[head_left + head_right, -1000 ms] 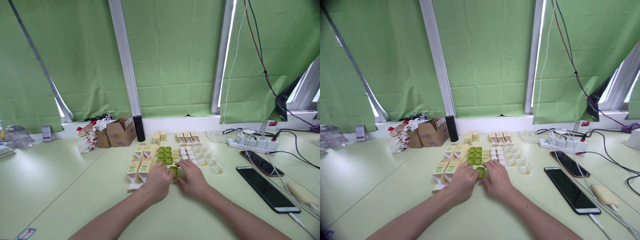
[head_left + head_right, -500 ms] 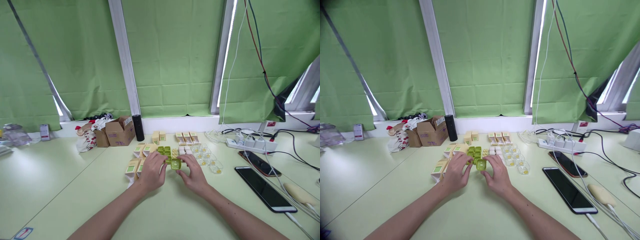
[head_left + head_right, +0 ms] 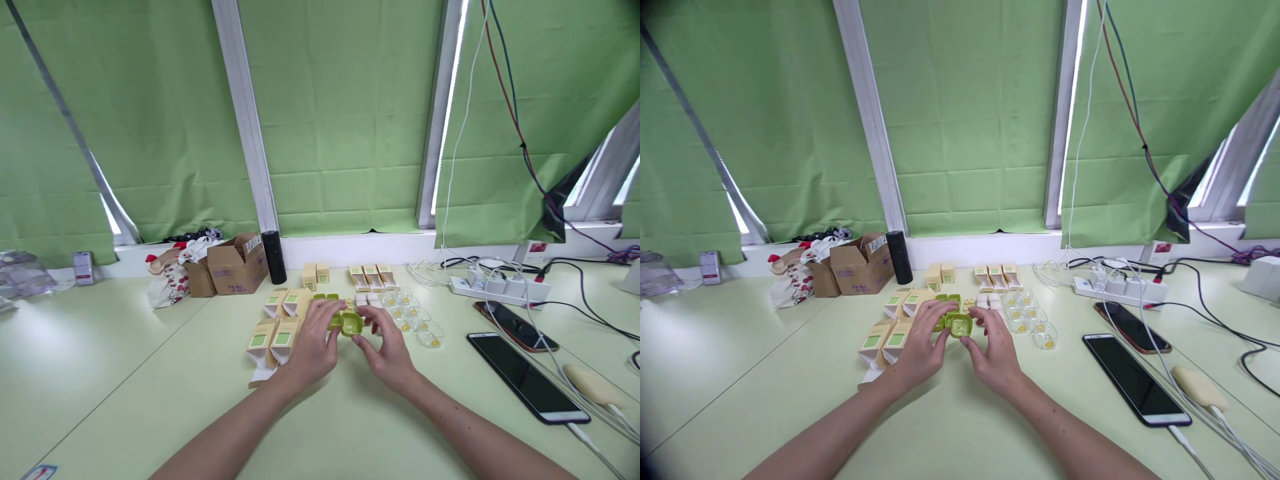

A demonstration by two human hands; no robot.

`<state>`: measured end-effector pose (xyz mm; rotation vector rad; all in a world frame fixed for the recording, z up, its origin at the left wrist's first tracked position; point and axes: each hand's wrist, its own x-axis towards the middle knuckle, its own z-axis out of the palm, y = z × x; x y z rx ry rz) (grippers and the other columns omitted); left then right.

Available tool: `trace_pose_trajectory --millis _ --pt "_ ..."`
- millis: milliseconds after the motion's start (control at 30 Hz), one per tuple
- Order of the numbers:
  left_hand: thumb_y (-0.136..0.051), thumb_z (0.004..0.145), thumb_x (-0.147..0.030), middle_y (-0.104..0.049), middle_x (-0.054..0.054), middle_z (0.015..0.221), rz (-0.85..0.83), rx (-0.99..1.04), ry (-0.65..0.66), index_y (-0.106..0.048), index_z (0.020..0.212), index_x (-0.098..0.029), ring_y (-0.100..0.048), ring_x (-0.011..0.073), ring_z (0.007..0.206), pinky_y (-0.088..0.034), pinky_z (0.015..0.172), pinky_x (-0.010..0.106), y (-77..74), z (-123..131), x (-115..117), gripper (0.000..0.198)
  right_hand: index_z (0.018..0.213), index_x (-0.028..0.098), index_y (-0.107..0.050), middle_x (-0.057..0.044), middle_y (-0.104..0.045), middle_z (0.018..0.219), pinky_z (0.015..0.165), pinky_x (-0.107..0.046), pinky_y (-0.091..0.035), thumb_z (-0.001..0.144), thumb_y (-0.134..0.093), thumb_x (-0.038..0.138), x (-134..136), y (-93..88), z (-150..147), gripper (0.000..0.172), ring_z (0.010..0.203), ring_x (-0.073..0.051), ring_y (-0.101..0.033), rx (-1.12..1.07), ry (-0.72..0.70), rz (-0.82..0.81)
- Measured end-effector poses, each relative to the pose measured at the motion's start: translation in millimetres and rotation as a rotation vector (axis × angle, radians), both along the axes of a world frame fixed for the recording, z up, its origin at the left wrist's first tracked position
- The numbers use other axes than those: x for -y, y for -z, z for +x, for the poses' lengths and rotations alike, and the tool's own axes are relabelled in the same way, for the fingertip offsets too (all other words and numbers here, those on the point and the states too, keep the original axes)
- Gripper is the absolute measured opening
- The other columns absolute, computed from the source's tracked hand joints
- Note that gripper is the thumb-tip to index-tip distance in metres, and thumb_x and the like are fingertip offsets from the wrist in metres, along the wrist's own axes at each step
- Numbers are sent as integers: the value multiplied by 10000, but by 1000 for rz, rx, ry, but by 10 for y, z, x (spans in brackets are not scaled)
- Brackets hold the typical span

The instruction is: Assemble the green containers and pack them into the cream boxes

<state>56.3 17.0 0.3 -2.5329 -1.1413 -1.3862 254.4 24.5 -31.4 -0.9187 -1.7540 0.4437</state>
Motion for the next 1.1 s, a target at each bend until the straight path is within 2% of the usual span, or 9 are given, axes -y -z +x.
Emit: trace_pose_trajectory --millis 67,200,367,500,600,767,900,1100 --pt "-514 968 -50 -667 108 1392 12 2 18 -509 1476 -284 -545 297 1328 -536 1087 525 58 -13 28 559 1328 241 -548 -130 -685 1222 832 -396 -542 956 -611 363 -3 6 -1 396 1026 -271 -641 -5 -1 2" --pt "-514 1000 -82 -713 111 1284 17 -2 29 -547 1467 -282 -596 297 1233 -567 1026 510 122 -28 50 509 1358 242 -517 -125 -690 1235 830 -374 -545 982 -601 380 -10 23 -3 409 1028 -256 -656 -9 -10 22" --pt "-549 1024 -148 -728 119 1244 -9 65 12 -615 1434 -262 -614 292 1208 -566 1014 493 169 -42 17 431 1350 245 -525 -90 -728 1091 777 -358 -534 1022 -575 421 -36 52 -8 375 903 -232 -659 -16 -21 29" --pt "-618 1009 -221 -725 115 1224 -134 177 -3 -680 1381 -261 -636 284 1199 -565 1020 466 183 -28 20 379 1345 253 -536 -64 -735 1008 753 -348 -518 1046 -548 440 -69 68 6 353 871 -225 -657 -33 -33 28" --pt "-661 987 -272 -722 103 1140 -272 277 2 -727 1319 -248 -681 260 1095 -585 956 415 179 -8 28 340 1360 255 -528 -50 -727 971 736 -341 -506 1050 -530 426 -76 60 28 355 856 -222 -654 -33 -61 28" --pt "-706 951 -375 -736 70 983 -466 479 14 -739 1296 -202 -713 229 937 -585 903 377 170 22 8 387 1389 267 -516 -21 -700 920 729 -341 -498 944 -652 328 -68 49 28 470 803 -215 -618 -20 -101 40" --pt "-730 925 -422 -744 46 879 -539 574 32 -730 1287 -181 -717 219 880 -580 898 370 154 50 6 434 1379 273 -554 -1 -670 855 712 -328 -491 892 -656 232 -93 69 -1 499 764 -202 -598 -42 -126 -1" --pt "-755 891 -469 -773 71 887 -583 616 11 -758 1221 -158 -729 233 871 -600 854 365 166 65 8 454 1317 266 -632 8 -637 809 693 -313 -484 911 -660 255 -144 77 -2 407 734 -185 -579 -104 -166 -66"
